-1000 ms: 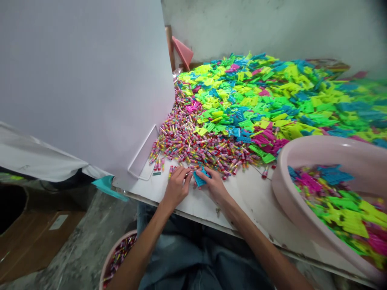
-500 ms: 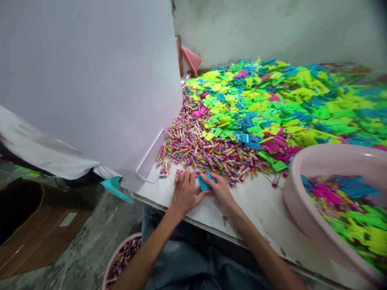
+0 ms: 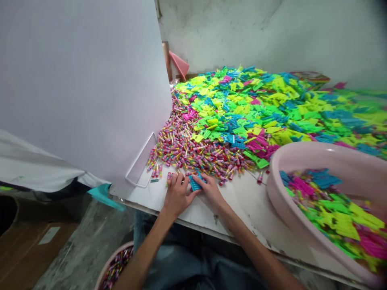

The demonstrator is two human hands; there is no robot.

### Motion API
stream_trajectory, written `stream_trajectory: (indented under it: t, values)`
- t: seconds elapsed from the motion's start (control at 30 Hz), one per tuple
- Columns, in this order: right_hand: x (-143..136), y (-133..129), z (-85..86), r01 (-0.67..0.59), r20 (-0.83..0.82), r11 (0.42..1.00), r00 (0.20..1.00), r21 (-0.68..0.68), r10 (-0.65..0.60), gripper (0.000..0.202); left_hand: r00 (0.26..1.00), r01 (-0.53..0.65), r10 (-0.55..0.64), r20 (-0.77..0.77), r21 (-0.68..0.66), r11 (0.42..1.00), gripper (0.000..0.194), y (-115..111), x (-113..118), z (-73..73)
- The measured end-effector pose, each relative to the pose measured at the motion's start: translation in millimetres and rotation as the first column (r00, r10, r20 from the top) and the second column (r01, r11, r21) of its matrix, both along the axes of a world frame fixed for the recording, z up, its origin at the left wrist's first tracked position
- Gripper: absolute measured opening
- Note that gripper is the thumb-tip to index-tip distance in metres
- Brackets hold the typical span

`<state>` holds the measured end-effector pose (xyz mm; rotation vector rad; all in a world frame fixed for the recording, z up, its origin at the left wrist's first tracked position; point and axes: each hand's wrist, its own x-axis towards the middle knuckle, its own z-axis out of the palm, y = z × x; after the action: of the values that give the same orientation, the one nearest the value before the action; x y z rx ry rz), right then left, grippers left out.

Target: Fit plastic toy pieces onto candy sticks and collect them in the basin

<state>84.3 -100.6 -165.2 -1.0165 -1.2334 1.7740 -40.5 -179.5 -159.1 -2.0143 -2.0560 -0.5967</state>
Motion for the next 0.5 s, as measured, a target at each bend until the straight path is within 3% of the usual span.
stream_trajectory:
  t: [0.33, 0.43, 0.5]
  values:
    - [5.2, 4.6, 0.5, -0.031, -0.037, 1.0, 0.999, -0.003, 0.031, 0.036, 0.996, -0.043, 0.03, 0.079, 0.164, 0.985, 0.055, 0.0, -2.4, -4.1]
    - [27.1, 8.6, 13.3, 0.057, -0.037, 0.997, 0.998, 0.061, -0.054, 0.034, 0.985, -0.079, 0.034, 0.17, 0.266, 0.961, 0.077, 0.8, -4.9, -4.3]
    - [51.5, 11.9, 28.7, 0.184, -0.06, 0.978, 0.982, 0.101, -0.179, 0.034, 0.983, -0.082, 0.034, 0.182, 0.264, 0.961, 0.071, 3.8, -6.2, -7.7]
